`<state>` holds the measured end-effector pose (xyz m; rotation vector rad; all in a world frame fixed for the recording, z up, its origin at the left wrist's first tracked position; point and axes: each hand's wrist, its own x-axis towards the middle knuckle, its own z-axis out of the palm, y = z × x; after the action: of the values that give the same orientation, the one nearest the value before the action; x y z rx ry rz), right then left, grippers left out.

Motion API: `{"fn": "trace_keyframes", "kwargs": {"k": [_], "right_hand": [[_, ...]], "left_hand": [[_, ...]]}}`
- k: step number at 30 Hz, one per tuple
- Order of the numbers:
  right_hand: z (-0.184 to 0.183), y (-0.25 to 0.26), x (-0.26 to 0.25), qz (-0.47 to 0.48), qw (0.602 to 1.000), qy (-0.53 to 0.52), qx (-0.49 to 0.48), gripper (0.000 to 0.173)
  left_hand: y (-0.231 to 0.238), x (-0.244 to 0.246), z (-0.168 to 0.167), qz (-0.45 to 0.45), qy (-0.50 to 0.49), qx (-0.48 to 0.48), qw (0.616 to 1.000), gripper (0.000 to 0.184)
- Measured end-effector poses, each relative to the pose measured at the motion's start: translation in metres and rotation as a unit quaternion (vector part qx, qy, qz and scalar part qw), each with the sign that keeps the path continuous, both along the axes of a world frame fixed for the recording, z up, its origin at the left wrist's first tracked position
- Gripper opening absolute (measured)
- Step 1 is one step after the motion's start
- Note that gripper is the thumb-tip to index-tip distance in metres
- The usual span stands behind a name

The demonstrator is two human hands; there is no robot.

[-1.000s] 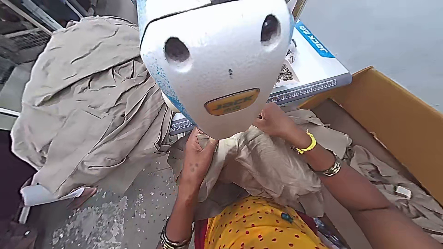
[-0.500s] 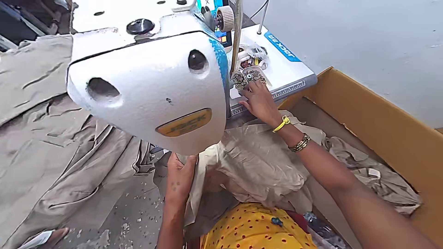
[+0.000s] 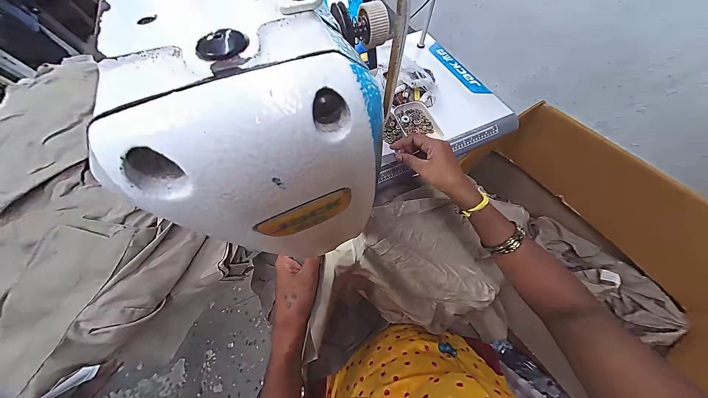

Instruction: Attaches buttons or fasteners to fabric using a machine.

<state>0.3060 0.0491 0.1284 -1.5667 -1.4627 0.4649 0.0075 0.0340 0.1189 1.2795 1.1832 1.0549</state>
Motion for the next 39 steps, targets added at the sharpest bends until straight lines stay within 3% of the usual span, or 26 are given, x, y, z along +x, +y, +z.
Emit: {"fn": "trace_keyframes", "kwargs": {"k": [3, 5, 8, 10, 13, 15, 17, 21, 26, 30, 36, 39], "right_hand": [[0.007, -0.001, -0.017, 0.022, 0.997, -0.062, 0.038, 0.009], [0.009, -0.002, -0.040, 0.020, 0.978, -0.161, 0.134, 0.009], [0.007, -0.016, -0.073, 0.104, 0.897, -0.297, 0.310, 0.015], [0.006, -0.020, -0.092, 0.181, 0.842, -0.365, 0.353, 0.020], [0.013, -0.019, -0.100, 0.211, 0.876, -0.325, 0.289, 0.016], [0.017, -0.029, -0.098, 0.284, 0.930, -0.178, 0.150, 0.024], [0.018, -0.038, -0.092, 0.329, 0.942, -0.055, 0.023, 0.029], [0.020, -0.025, -0.098, 0.169, 0.979, -0.031, -0.110, 0.025], [0.017, -0.017, -0.102, 0.161, 0.978, 0.003, -0.130, 0.028], [0.016, -0.020, -0.077, 0.182, 0.976, 0.044, -0.111, 0.016], [0.007, -0.023, -0.053, 0.145, 0.984, 0.012, -0.099, 0.013], [0.000, -0.017, -0.044, 0.139, 0.981, -0.077, -0.112, 0.016]], "left_hand": [[0.003, 0.001, -0.006, 0.016, 0.068, 0.026, 0.997, 0.023], [-0.005, 0.000, -0.008, 0.035, 0.186, 0.120, 0.975, 0.023], [-0.029, -0.010, -0.002, -0.057, 0.252, 0.358, 0.898, 0.033], [-0.038, -0.014, 0.002, -0.113, 0.239, 0.388, 0.883, 0.034], [-0.039, -0.025, 0.010, -0.121, 0.174, 0.324, 0.922, 0.036], [-0.035, -0.046, 0.017, -0.096, 0.136, 0.260, 0.951, 0.031], [-0.024, -0.073, 0.018, -0.041, 0.106, 0.185, 0.976, 0.018], [0.000, -0.108, 0.001, 0.062, 0.114, 0.083, 0.988, 0.005], [0.002, -0.113, -0.011, 0.068, 0.125, 0.058, 0.988, 0.005], [0.008, -0.098, -0.005, 0.072, 0.132, 0.066, 0.986, 0.008], [0.016, -0.082, 0.000, 0.028, 0.167, 0.113, 0.979, 0.014], [0.011, -0.085, -0.006, 0.016, 0.189, 0.089, 0.978, 0.018]]}}
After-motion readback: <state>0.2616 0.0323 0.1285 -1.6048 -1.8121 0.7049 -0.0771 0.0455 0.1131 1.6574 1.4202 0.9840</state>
